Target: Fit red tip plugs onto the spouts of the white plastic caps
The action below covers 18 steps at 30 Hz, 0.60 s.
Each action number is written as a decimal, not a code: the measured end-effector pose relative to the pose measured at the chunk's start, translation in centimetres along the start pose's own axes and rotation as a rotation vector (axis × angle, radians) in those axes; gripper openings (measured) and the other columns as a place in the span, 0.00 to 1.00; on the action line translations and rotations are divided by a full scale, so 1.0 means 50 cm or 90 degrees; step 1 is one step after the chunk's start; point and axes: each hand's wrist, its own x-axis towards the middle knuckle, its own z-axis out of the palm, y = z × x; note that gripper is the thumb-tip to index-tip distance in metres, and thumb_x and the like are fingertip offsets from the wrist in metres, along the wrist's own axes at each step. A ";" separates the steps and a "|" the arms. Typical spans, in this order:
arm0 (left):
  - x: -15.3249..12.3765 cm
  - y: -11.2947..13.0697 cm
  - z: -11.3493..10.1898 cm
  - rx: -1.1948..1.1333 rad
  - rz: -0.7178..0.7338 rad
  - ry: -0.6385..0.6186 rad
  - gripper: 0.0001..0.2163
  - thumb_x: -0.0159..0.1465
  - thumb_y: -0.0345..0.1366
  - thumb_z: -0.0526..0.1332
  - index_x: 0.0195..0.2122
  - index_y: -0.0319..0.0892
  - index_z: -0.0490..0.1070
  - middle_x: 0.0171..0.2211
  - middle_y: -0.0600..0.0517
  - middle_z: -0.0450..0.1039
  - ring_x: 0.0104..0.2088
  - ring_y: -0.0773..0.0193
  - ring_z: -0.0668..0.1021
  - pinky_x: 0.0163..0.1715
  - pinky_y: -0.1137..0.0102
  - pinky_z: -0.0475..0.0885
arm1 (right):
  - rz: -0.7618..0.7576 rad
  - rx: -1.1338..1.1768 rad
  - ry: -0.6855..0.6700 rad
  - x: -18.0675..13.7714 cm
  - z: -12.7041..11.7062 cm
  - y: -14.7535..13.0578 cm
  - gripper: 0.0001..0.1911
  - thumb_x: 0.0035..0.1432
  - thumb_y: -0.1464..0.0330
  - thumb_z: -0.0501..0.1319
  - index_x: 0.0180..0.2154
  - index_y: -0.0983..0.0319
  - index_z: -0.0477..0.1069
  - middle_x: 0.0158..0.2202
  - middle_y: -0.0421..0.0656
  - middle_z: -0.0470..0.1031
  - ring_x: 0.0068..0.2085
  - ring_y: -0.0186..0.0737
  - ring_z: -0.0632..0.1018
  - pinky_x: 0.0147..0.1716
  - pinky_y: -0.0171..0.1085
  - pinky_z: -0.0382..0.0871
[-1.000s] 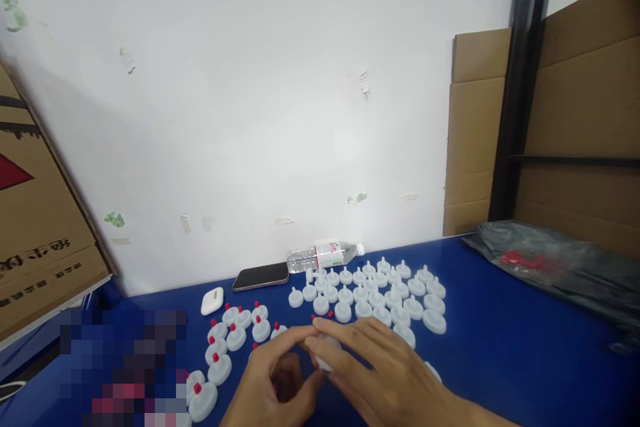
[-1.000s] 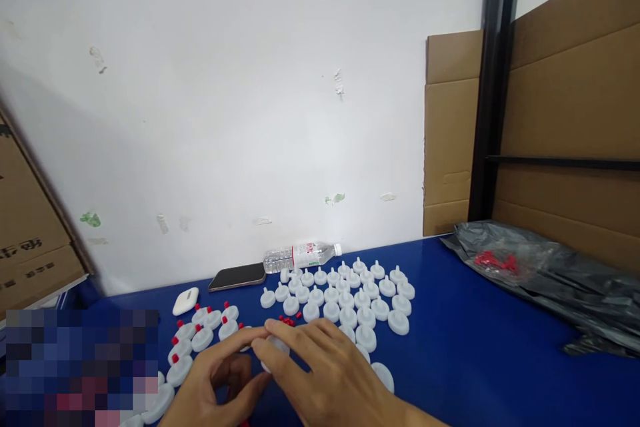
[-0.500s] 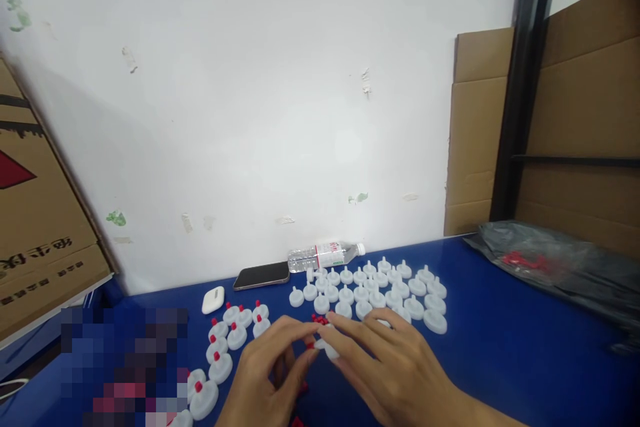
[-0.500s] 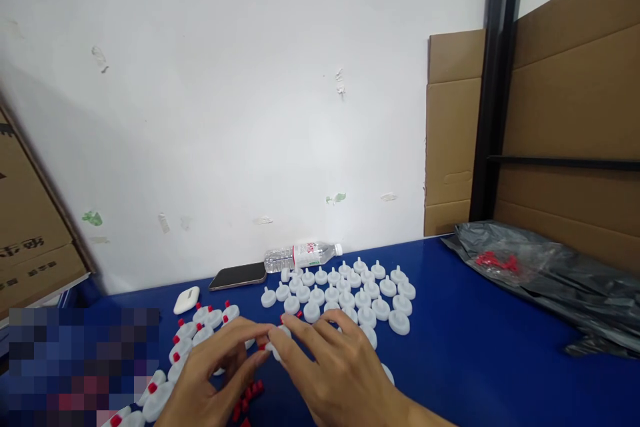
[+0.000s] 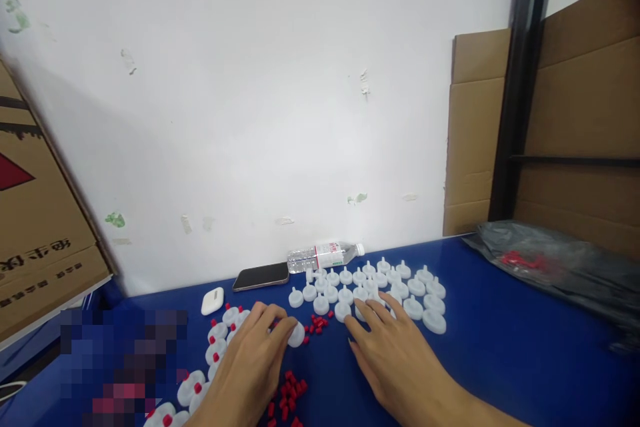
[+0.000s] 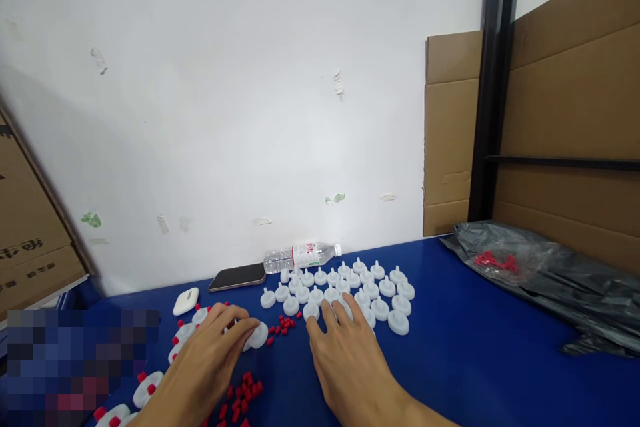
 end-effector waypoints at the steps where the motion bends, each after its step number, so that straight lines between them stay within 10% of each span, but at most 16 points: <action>1: -0.001 0.000 0.000 0.005 -0.006 -0.012 0.17 0.71 0.20 0.48 0.44 0.43 0.74 0.40 0.47 0.72 0.38 0.54 0.70 0.35 0.61 0.67 | -0.008 -0.003 -0.011 -0.003 0.003 0.000 0.13 0.56 0.68 0.67 0.44 0.61 0.78 0.46 0.53 0.81 0.48 0.54 0.81 0.57 0.58 0.68; 18: -0.006 -0.006 0.013 -0.040 0.020 -0.052 0.15 0.73 0.21 0.49 0.47 0.44 0.72 0.42 0.48 0.72 0.41 0.54 0.70 0.42 0.58 0.69 | -0.063 0.036 -0.055 0.006 -0.016 0.008 0.26 0.75 0.53 0.52 0.65 0.58 0.67 0.64 0.53 0.72 0.62 0.59 0.74 0.59 0.63 0.69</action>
